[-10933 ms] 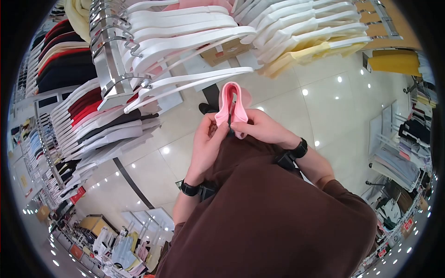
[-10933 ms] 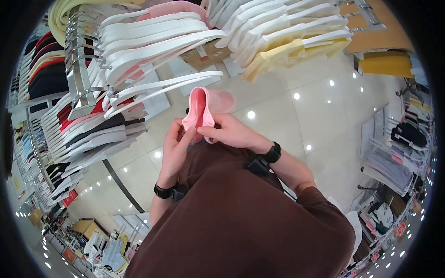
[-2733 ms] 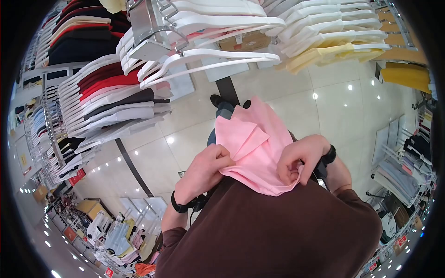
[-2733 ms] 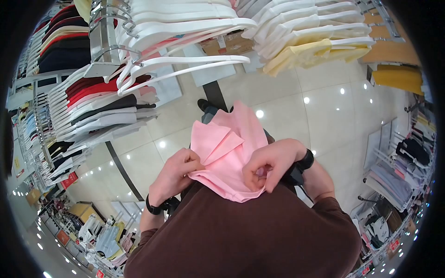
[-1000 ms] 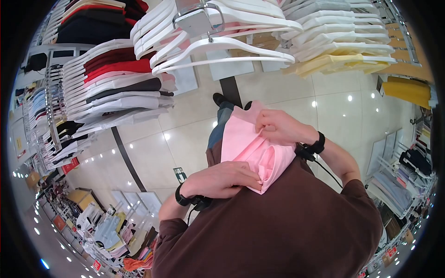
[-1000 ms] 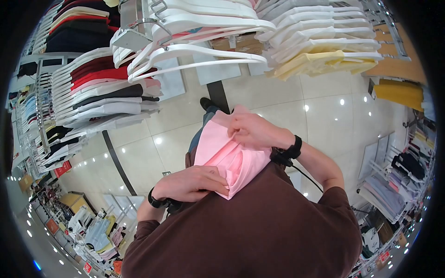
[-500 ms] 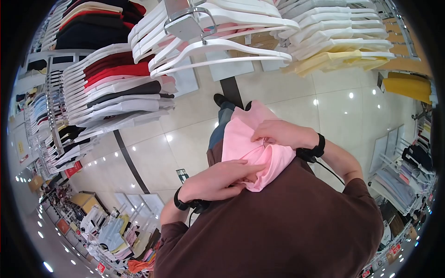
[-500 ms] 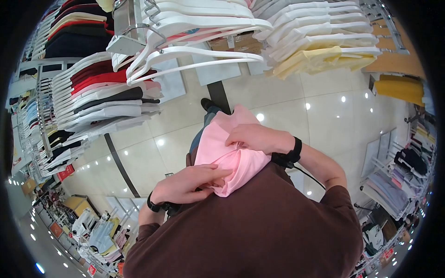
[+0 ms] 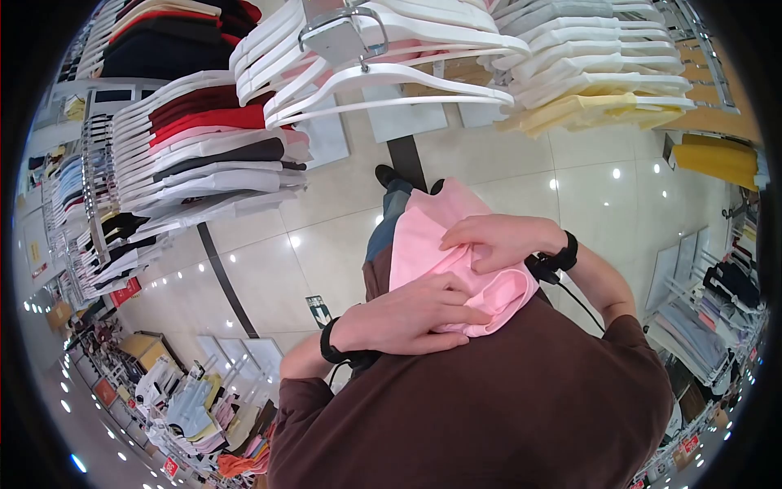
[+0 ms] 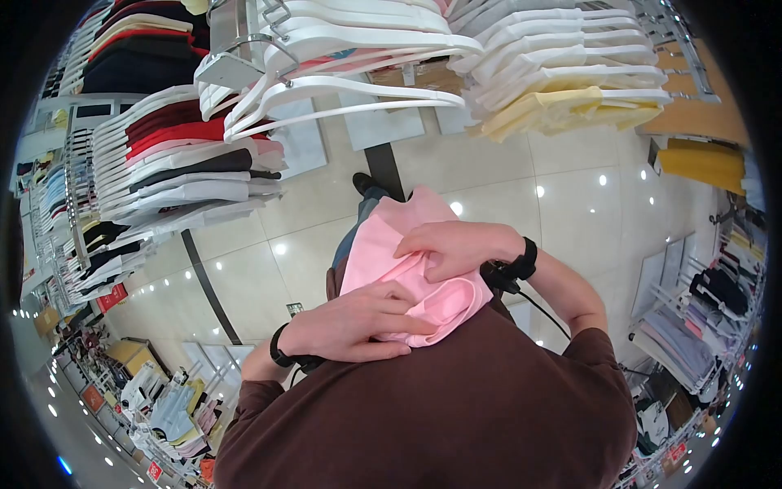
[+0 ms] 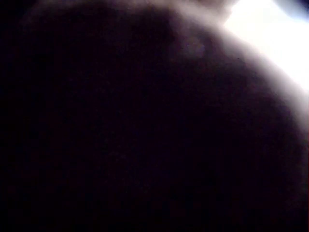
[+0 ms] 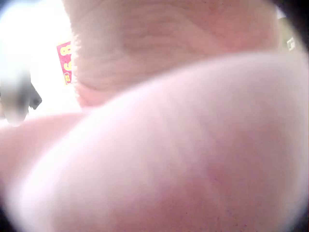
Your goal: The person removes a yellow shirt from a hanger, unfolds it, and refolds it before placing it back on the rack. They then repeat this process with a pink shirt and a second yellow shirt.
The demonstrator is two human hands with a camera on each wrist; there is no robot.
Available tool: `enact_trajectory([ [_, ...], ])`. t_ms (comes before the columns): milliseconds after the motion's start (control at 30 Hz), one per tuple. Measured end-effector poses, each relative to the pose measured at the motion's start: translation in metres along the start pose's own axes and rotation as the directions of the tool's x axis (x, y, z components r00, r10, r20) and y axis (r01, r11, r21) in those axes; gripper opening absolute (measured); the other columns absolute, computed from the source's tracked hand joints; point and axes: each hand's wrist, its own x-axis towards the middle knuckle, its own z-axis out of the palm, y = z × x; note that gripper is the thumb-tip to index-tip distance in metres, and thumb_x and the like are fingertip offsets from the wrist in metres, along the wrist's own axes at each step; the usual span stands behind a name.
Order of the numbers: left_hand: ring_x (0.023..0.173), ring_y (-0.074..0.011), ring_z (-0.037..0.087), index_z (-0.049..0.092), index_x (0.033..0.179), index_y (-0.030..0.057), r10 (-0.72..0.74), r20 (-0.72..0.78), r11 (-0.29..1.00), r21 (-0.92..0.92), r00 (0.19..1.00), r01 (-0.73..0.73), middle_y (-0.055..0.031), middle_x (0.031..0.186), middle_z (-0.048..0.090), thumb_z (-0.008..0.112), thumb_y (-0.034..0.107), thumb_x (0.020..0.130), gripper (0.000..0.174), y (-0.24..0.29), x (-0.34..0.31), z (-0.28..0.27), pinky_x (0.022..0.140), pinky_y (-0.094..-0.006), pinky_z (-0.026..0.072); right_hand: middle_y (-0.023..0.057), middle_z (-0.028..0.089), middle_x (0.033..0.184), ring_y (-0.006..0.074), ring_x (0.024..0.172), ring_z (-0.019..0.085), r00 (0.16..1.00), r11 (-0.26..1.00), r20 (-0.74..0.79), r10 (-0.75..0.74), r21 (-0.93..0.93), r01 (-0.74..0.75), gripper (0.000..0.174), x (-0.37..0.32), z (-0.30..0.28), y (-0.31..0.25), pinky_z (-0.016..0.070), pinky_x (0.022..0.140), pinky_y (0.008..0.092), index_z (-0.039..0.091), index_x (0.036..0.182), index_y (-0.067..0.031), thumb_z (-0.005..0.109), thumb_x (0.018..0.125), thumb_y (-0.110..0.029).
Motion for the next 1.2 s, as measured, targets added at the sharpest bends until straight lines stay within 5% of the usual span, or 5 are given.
enact_trajectory([
  [100,0.108,-0.0332,0.064,0.047,0.161,0.0043,0.178,-0.111,0.984,0.025,0.978,-0.176,-0.0175,0.127,0.068,0.069,0.027,0.104,0.065,-0.002,0.008,0.003,0.096,-0.0424,0.0518,0.0106,0.073,0.127,0.0309,0.120,0.066,0.998,0.999,-0.069,0.011,-0.051,-0.014,0.036,0.004,0.008,0.001,0.0532,0.103,0.0424,0.072,0.128,-0.0071,0.064,0.094,-0.009],
  [433,0.121,-0.0365,0.062,0.053,0.152,-0.0024,-0.093,0.015,0.976,-0.196,0.996,0.095,-0.0202,0.133,0.067,0.067,0.027,0.105,0.057,0.011,-0.004,-0.003,0.104,-0.0439,0.0496,0.0120,0.075,0.108,0.0354,0.105,0.068,0.817,0.982,-0.553,-0.165,-0.168,0.085,0.019,0.018,-0.004,-0.011,0.0540,0.094,0.0463,0.073,0.108,-0.0053,0.068,0.089,-0.009],
  [900,0.137,-0.0406,0.057,0.060,0.143,0.0020,-0.319,-0.074,0.922,0.207,0.945,0.328,-0.0235,0.146,0.060,0.065,0.042,0.107,0.054,0.044,-0.038,-0.016,0.115,-0.0450,0.0476,0.0080,0.077,0.112,0.0290,0.105,0.075,0.824,0.931,-0.448,-0.347,-0.274,0.243,0.023,-0.016,0.026,-0.039,0.0623,0.084,0.0396,0.062,0.093,-0.0066,0.082,0.084,-0.011],
  [1100,0.131,-0.0363,0.062,0.057,0.151,0.0078,-0.543,0.106,0.834,0.183,0.833,0.520,-0.0159,0.144,0.064,0.074,0.028,0.098,0.058,0.036,-0.065,-0.036,0.106,-0.0441,0.0538,0.0063,0.076,0.116,0.0264,0.107,0.073,0.927,0.953,-0.223,-0.302,-0.104,0.285,0.019,-0.019,0.025,-0.043,0.0606,0.083,0.0380,0.064,0.095,-0.0067,0.081,0.093,-0.017],
  [1200,0.128,-0.0343,0.062,0.052,0.158,0.0118,-0.564,-0.152,0.789,0.192,0.812,0.584,-0.0149,0.145,0.061,0.081,0.009,0.086,0.077,0.010,-0.077,-0.042,0.107,-0.0428,0.0538,0.0059,0.077,0.116,0.0259,0.105,0.073,0.944,0.966,-0.208,-0.256,-0.039,0.254,0.018,-0.022,0.022,-0.048,0.0594,0.080,0.0373,0.066,0.093,-0.0071,0.079,0.097,-0.020],
])
